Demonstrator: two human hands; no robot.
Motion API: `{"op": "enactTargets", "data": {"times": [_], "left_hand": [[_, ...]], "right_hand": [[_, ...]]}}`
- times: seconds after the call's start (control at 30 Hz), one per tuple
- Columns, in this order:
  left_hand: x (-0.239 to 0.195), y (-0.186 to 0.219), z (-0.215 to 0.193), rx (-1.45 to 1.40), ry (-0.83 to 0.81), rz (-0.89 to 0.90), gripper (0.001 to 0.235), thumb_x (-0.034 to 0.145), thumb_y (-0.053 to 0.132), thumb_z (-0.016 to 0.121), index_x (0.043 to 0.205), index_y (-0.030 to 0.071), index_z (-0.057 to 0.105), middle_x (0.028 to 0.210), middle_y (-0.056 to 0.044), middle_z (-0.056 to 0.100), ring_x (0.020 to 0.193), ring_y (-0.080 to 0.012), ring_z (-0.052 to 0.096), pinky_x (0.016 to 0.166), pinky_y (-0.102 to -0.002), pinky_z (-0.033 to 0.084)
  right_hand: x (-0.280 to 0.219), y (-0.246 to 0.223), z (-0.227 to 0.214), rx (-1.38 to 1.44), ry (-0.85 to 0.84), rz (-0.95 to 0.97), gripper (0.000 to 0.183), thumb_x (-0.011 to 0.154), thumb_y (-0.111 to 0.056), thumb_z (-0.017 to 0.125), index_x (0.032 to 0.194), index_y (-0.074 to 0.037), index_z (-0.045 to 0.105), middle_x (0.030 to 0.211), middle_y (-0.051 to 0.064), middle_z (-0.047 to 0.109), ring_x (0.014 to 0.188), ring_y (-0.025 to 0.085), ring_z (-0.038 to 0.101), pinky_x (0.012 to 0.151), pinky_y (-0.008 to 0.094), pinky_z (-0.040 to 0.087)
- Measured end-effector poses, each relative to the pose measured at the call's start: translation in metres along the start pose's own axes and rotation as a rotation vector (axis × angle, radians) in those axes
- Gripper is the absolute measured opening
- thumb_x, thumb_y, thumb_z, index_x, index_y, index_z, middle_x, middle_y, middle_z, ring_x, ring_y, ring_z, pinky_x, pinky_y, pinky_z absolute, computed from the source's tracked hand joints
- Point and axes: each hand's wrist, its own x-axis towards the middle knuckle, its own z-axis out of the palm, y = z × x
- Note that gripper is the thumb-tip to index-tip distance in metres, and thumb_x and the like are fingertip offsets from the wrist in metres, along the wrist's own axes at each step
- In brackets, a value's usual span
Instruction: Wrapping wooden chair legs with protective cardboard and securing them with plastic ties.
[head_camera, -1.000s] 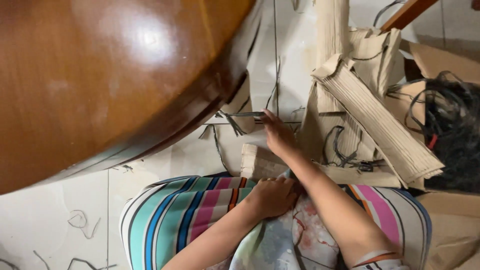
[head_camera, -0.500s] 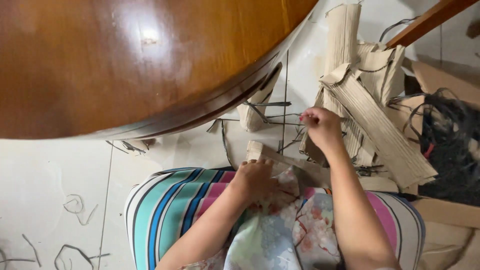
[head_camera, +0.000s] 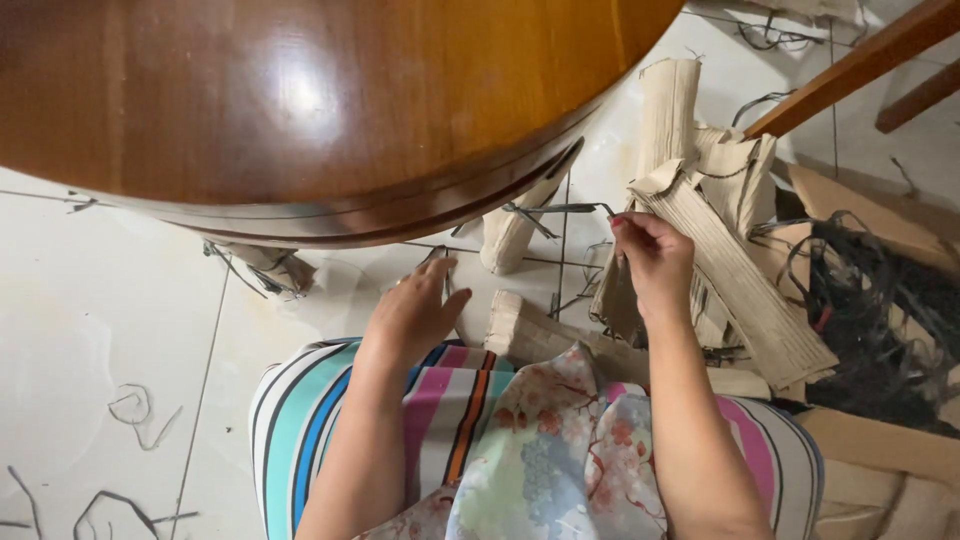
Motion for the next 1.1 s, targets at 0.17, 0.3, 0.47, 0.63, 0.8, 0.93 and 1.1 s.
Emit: {"op": "enactTargets", "data": {"times": [0.17,0.3,0.47,0.63,0.8,0.93,1.1], "left_hand": [[0.024,-0.002,-0.017,-0.189,0.193,-0.060,0.048,0.101,0.030,0.051,0.145,0.011,0.052,0.137,-0.020,0.061,0.119,-0.0429,0.063,0.097,-0.058,0.052],[0.048,-0.012,-0.008,-0.263,0.230,-0.064,0.038,0.101,0.027,0.049,0.133,0.010,0.059,0.124,-0.016,0.067,0.108,-0.0403,0.068,0.090,-0.055,0.056],[0.091,-0.017,0.019,-0.304,0.242,0.022,0.027,0.100,0.020,0.051,0.121,0.009,0.063,0.112,-0.013,0.070,0.100,-0.0365,0.069,0.087,-0.051,0.055],[0.123,-0.027,0.046,-0.343,0.275,0.114,0.018,0.100,0.012,0.053,0.109,0.008,0.068,0.100,-0.010,0.072,0.093,-0.0327,0.071,0.085,-0.046,0.055],[0.111,-0.014,0.040,-0.352,0.322,0.196,0.018,0.095,0.012,0.067,0.111,0.004,0.072,0.104,-0.010,0.075,0.098,-0.0327,0.072,0.090,-0.049,0.053],[0.128,-0.024,0.063,-0.292,0.417,0.198,0.012,0.094,0.016,0.071,0.101,0.008,0.076,0.096,-0.009,0.077,0.095,-0.0322,0.073,0.085,-0.048,0.056],[0.134,-0.037,0.071,-0.274,0.407,0.172,0.011,0.098,0.010,0.060,0.093,0.007,0.070,0.085,-0.011,0.073,0.083,-0.0333,0.073,0.074,-0.045,0.057]], "right_hand": [[0.014,-0.010,0.032,0.242,-0.043,0.132,0.016,0.100,-0.016,0.072,0.102,-0.001,0.074,0.056,0.008,0.050,0.055,0.012,0.049,0.052,0.025,0.042],[0.031,0.009,0.045,0.349,-0.194,0.387,0.014,0.096,-0.008,0.070,0.102,0.004,0.072,0.052,0.005,0.040,0.046,0.012,0.040,0.047,0.028,0.040],[0.053,0.042,0.051,0.373,-0.400,0.541,0.013,0.097,-0.011,0.068,0.099,0.002,0.069,0.052,-0.003,0.037,0.042,0.006,0.038,0.045,0.024,0.037],[0.069,0.060,0.056,0.431,-0.551,0.719,0.009,0.092,-0.006,0.069,0.092,0.001,0.063,0.054,-0.005,0.038,0.041,0.007,0.039,0.043,0.024,0.036],[0.074,0.084,0.062,0.338,-0.482,0.879,0.009,0.093,-0.005,0.068,0.091,-0.004,0.059,0.060,0.001,0.041,0.046,0.013,0.036,0.045,0.027,0.029],[0.063,0.098,0.062,0.405,-0.429,0.899,0.014,0.093,-0.009,0.073,0.092,-0.002,0.061,0.064,0.012,0.054,0.048,0.024,0.049,0.044,0.034,0.038],[0.040,0.077,0.069,-0.004,-0.431,0.611,0.016,0.097,-0.019,0.071,0.087,-0.006,0.073,0.070,0.012,0.068,0.057,0.023,0.066,0.049,0.030,0.054]]}}
